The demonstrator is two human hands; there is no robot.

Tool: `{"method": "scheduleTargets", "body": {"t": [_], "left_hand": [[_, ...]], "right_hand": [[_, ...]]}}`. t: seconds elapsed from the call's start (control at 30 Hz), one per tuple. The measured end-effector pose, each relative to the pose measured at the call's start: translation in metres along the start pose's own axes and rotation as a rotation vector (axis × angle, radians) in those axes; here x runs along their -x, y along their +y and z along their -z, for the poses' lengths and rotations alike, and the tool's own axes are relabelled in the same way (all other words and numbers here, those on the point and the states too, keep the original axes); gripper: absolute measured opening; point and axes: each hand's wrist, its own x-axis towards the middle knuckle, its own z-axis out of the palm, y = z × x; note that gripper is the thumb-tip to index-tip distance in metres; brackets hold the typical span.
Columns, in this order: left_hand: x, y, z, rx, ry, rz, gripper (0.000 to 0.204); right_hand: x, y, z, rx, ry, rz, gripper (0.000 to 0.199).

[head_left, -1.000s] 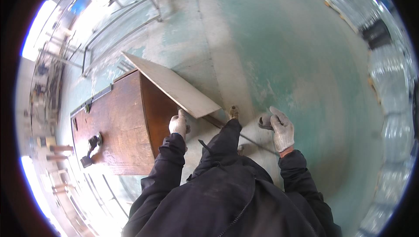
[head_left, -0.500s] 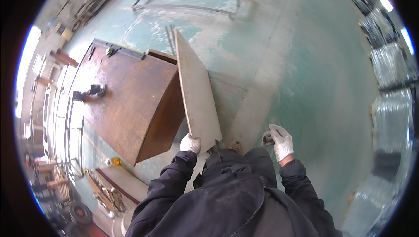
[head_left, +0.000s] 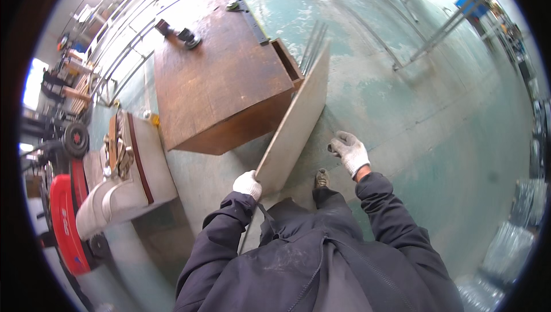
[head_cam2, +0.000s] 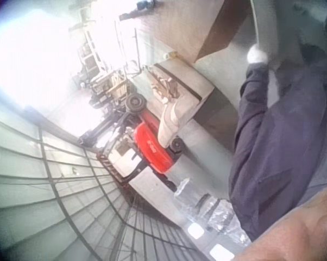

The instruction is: The person sweeps debris into a dustpan using a broom in a workshop. They then walk across the room, place the dustpan on a workbench, and later pick up a metal grate and a long rod from a sofa before removing gloves.

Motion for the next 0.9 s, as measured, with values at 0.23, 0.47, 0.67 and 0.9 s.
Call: {"method": "scheduleTargets", "body": {"t": [0.23, 0.47, 0.67, 0.9], "left_hand": [[0.057, 0.060, -0.062, -0.012, 0.147, -0.009, 0.017], [0.092, 0.114, -0.104, 0.036, 0.064, 0.042, 0.019], [0.099, 0.132, -0.109, 0.055, 0.044, 0.081, 0.020], [0.100, 0.144, -0.094, 0.088, -0.080, 0.246, 0.026]], "right_hand": [[-0.059, -0.046, 0.009, 1.013, -0.088, 0.599, 0.063], [-0.125, -0.020, -0.012, 1.725, -0.604, 0.944, 0.036], [-0.162, 0.013, 0.013, 1.777, -0.815, 0.956, 0.025], [-0.209, -0.014, 0.033, 1.989, -0.748, 1.077, 0.015]]}}
